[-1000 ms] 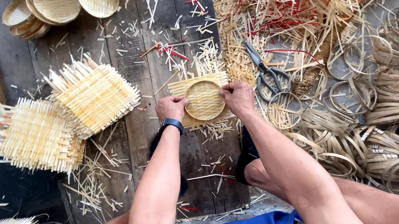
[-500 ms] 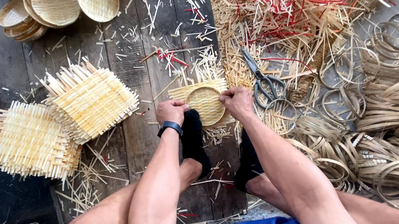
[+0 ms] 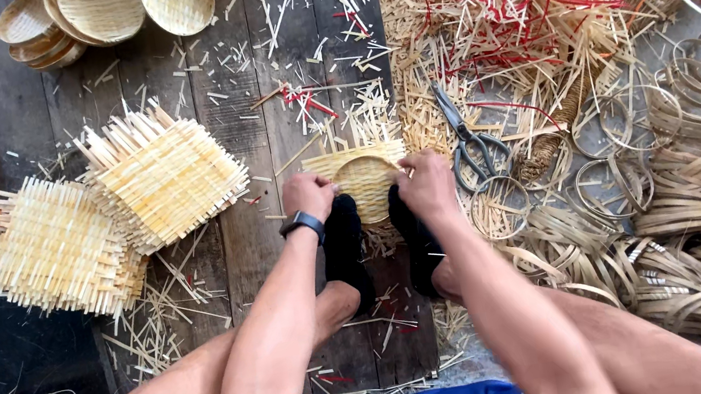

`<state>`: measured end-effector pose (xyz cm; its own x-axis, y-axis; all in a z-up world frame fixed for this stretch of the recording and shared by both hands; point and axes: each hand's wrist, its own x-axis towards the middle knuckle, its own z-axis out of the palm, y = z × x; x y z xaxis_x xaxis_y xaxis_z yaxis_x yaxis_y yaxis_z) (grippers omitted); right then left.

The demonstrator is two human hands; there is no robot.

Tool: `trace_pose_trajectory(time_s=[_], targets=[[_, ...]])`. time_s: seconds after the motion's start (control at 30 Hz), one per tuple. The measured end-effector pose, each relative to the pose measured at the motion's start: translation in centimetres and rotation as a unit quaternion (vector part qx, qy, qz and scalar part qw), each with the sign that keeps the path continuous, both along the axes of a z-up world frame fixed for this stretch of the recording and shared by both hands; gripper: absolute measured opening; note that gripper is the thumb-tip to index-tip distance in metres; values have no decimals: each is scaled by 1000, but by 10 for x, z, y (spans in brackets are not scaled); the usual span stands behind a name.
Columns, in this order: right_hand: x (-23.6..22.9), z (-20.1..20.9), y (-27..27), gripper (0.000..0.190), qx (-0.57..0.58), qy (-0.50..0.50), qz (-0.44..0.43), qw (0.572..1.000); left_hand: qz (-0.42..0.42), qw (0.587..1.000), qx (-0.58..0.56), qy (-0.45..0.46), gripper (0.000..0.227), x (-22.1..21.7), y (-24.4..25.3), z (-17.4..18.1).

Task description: The person weaves bamboo strips into a circular base and a square mat, using shears to trim the protruding ends from the circular piece.

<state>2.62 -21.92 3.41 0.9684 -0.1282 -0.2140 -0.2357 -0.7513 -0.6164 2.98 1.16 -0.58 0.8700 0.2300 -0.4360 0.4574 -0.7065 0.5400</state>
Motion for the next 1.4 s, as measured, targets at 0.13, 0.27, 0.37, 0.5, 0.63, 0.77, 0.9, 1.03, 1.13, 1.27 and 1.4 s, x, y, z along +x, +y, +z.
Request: trace_pose_trajectory(time_s=[0.13, 0.27, 0.37, 0.5, 0.63, 0.77, 0.9, 1.03, 1.13, 1.27, 1.4], targets=[[-70, -2, 51, 36, 320, 321, -268, 850, -174, 941, 36, -287, 19, 17, -24, 11], [-96, -58, 81, 35, 385, 253, -341, 819, -200, 935, -65, -285, 19, 25, -37, 0], [-104, -82, 84, 30, 283, 162, -287, 901, -166, 937, -81, -297, 17, 26, -40, -23], [-107, -66, 82, 36, 214, 151, -206, 943, -147, 943, -121, -272, 16, 25, -41, -47], [-79, -24, 53, 44, 158, 197, -104, 962, -91, 975, -144, -145, 19, 35, -41, -48], [-15, -18, 16, 39, 69, -176, -106, 976, -12, 973, -227, -51, 27, 41, -38, -54], [13, -34, 8, 35, 229, 146, -229, 935, 40, 945, -325, 8, 29, 45, -33, -63], [18, -47, 6, 34, 289, 176, -247, 908, 80, 924, -373, 21, 26, 48, -29, -75], [17, -39, 0, 36, 240, 192, -234, 923, 94, 926, -365, 28, 25, 41, -31, -80], [42, 4, -31, 38, 190, 187, -164, 950, -29, 948, -316, 14, 35, 40, -22, -63], [72, 104, -120, 38, -152, -18, 162, 975, -132, 931, -308, -145, 39, 33, -19, -6]])
